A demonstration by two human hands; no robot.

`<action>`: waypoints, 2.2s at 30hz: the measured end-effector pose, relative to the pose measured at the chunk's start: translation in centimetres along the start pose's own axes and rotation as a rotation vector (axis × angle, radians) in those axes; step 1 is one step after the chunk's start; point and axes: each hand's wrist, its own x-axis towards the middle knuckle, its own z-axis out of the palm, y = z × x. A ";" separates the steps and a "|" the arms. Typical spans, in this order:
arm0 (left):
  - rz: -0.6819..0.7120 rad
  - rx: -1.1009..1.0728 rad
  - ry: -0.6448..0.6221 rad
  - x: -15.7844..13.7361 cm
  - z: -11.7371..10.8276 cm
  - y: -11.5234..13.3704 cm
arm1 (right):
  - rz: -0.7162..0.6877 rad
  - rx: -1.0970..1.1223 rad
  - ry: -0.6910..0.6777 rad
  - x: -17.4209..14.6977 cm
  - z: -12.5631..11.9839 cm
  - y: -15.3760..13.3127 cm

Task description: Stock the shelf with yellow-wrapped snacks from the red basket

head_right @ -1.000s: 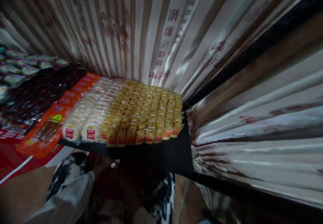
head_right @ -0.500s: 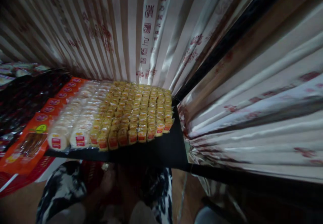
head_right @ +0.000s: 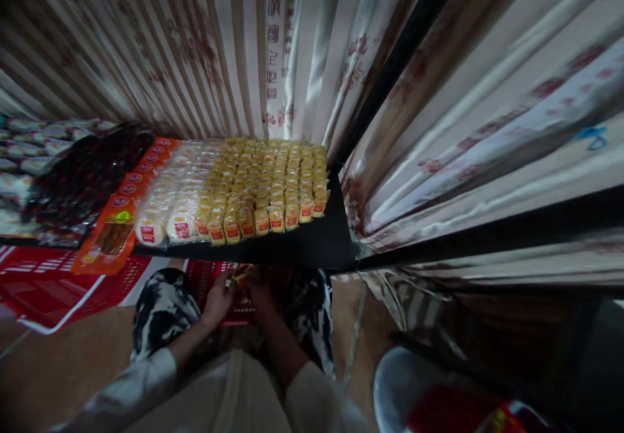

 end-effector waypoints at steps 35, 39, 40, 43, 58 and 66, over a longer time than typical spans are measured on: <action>0.013 -0.627 -0.222 -3.2 5.0 15.9 | -0.594 -0.242 0.254 -5.5 -10.9 -8.9; 0.054 -0.537 -0.246 -2.0 6.6 16.2 | -0.648 -0.356 0.296 -4.7 -12.3 -9.9; 0.062 -0.490 -0.234 -1.6 6.8 16.3 | -0.662 -0.387 0.310 -4.5 -12.5 -10.2; 0.095 -0.339 -0.168 -0.5 7.3 16.6 | -0.693 -0.450 0.360 -3.5 -13.1 -11.2; 0.237 -0.259 -0.130 2.6 10.2 18.2 | -0.802 -0.728 0.601 3.5 -14.0 -16.4; 0.230 -0.213 -0.095 3.5 10.3 17.9 | -0.848 -0.762 0.577 5.3 -13.6 -16.2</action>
